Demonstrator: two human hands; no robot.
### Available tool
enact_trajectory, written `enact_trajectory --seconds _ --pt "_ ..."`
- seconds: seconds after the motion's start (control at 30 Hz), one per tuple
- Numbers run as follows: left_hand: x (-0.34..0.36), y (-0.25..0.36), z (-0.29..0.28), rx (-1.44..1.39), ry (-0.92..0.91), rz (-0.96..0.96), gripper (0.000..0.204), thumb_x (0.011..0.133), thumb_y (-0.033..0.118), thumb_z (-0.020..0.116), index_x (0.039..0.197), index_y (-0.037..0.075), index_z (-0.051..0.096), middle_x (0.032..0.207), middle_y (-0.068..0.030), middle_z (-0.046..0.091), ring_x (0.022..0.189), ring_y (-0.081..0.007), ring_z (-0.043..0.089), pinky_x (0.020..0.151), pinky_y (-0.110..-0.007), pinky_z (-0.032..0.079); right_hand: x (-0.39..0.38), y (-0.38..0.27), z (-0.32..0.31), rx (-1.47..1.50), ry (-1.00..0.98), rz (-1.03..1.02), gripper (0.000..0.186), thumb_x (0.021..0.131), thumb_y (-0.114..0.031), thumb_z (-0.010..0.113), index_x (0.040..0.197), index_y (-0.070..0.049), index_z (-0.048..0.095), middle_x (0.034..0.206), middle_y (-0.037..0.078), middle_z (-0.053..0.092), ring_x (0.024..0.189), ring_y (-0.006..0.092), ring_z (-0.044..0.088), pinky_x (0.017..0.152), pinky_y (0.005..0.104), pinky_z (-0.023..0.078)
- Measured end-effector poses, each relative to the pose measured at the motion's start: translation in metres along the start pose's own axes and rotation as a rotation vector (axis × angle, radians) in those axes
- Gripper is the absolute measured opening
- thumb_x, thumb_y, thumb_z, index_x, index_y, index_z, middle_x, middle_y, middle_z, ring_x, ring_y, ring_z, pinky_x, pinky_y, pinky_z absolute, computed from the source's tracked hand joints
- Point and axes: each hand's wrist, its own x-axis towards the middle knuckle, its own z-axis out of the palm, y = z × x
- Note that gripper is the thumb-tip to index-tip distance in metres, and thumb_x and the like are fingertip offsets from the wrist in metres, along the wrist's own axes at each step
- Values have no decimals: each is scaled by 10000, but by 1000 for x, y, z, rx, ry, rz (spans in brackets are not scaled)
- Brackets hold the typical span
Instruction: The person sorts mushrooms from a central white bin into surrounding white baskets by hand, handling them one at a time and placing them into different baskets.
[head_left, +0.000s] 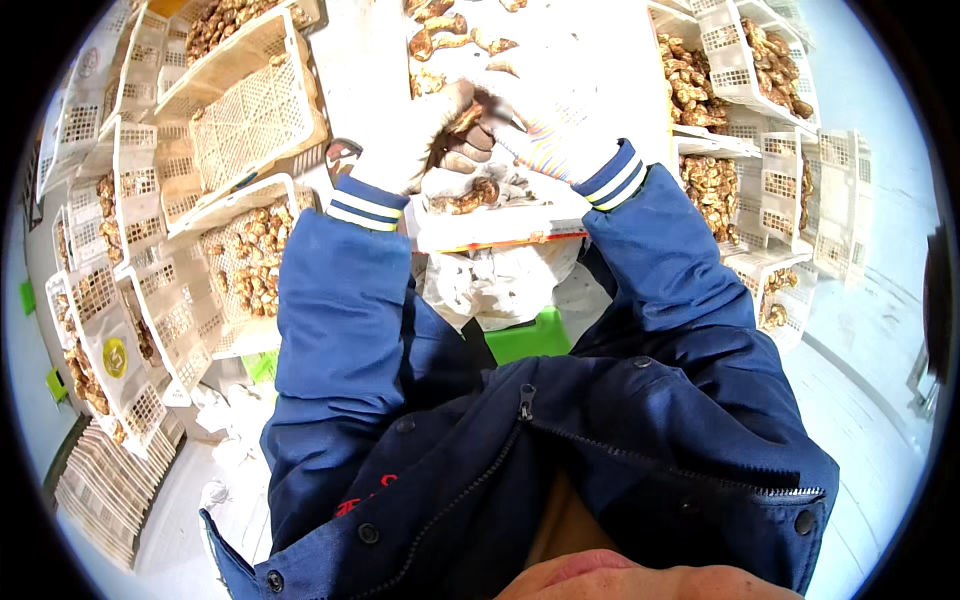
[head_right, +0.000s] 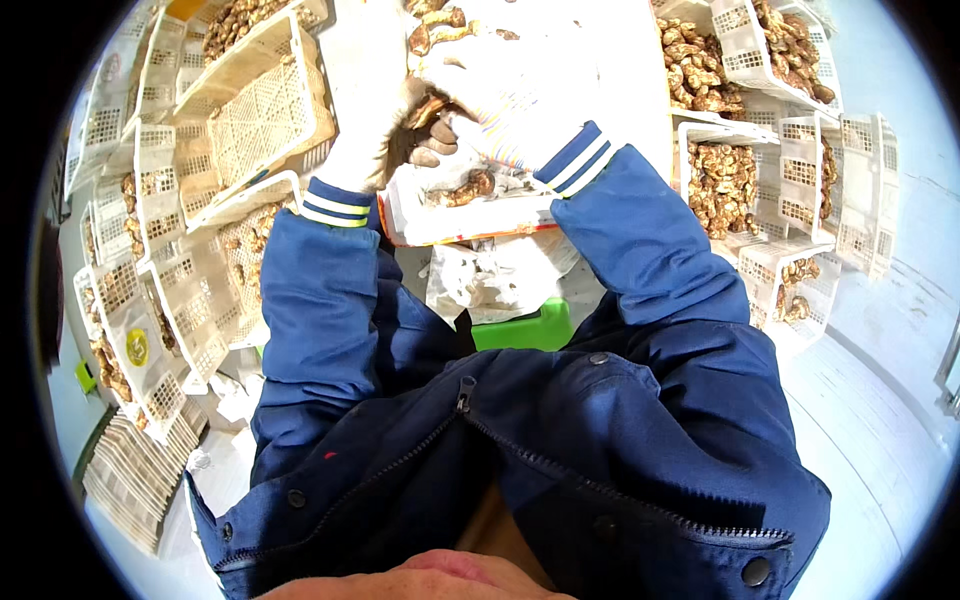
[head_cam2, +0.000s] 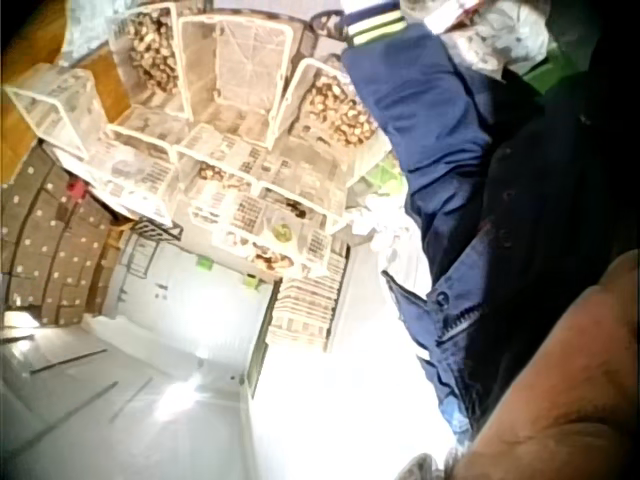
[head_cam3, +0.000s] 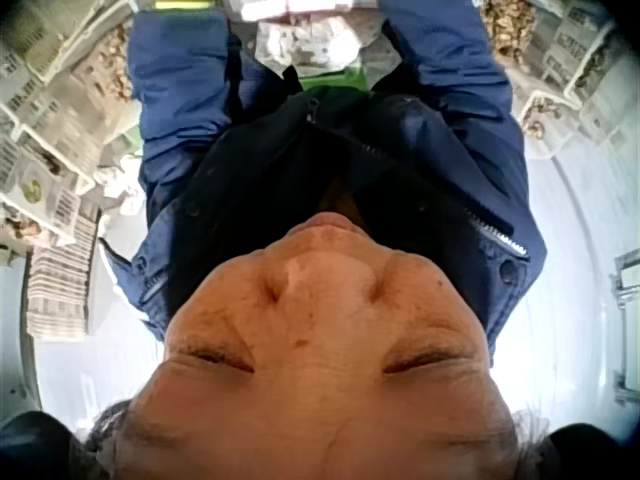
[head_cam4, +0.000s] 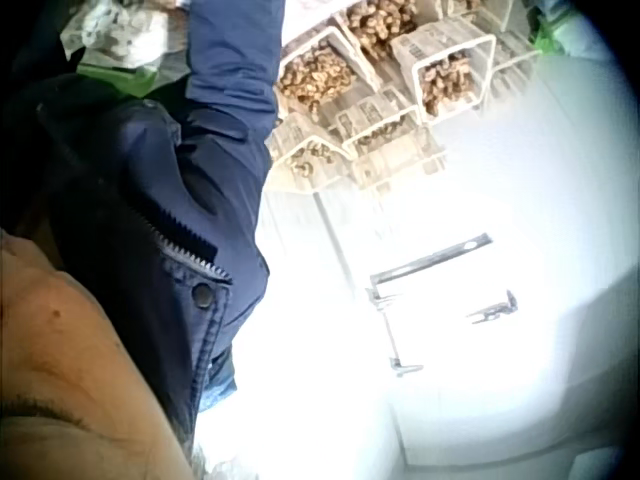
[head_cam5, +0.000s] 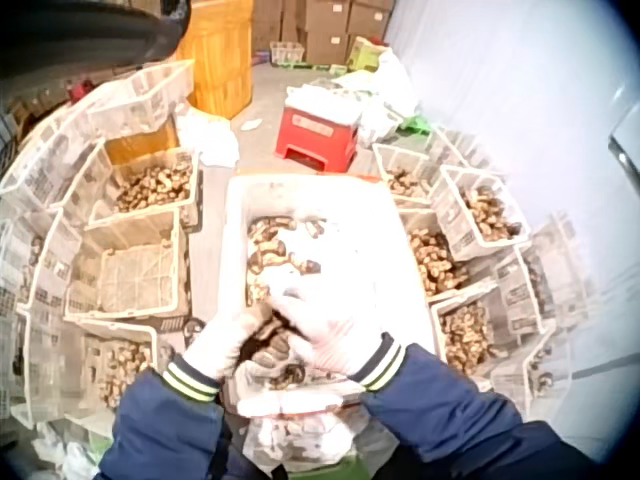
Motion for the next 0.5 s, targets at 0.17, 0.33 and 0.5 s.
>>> enact_trajectory --seconds 0.17,0.33,0.5 --pt "-1 -3 6 -175 -4 174 339 898 243 563 1117 -15 546 880 -112 626 719 -165 616 542 -229 474 7 21 9 879 307 163 438 801 -58 571 1233 -78 501 1160 128 581 1003 235 584 896 323 468" --pt "-6 2 3 -155 157 219 359 894 204 560 1144 -51 532 891 -174 637 686 -200 631 510 -231 481 -4 55 87 440 -353 537 437 811 -242 568 1208 -65 521 1089 179 605 1026 292 575 886 349 449" --pt "-15 5 -3 -444 38 226 396 895 221 557 1160 -70 514 939 -193 639 747 -225 655 561 -238 533 7 21 193 514 -596 359 446 833 -358 484 1184 -87 532 1095 182 584 1046 307 554 881 381 436"
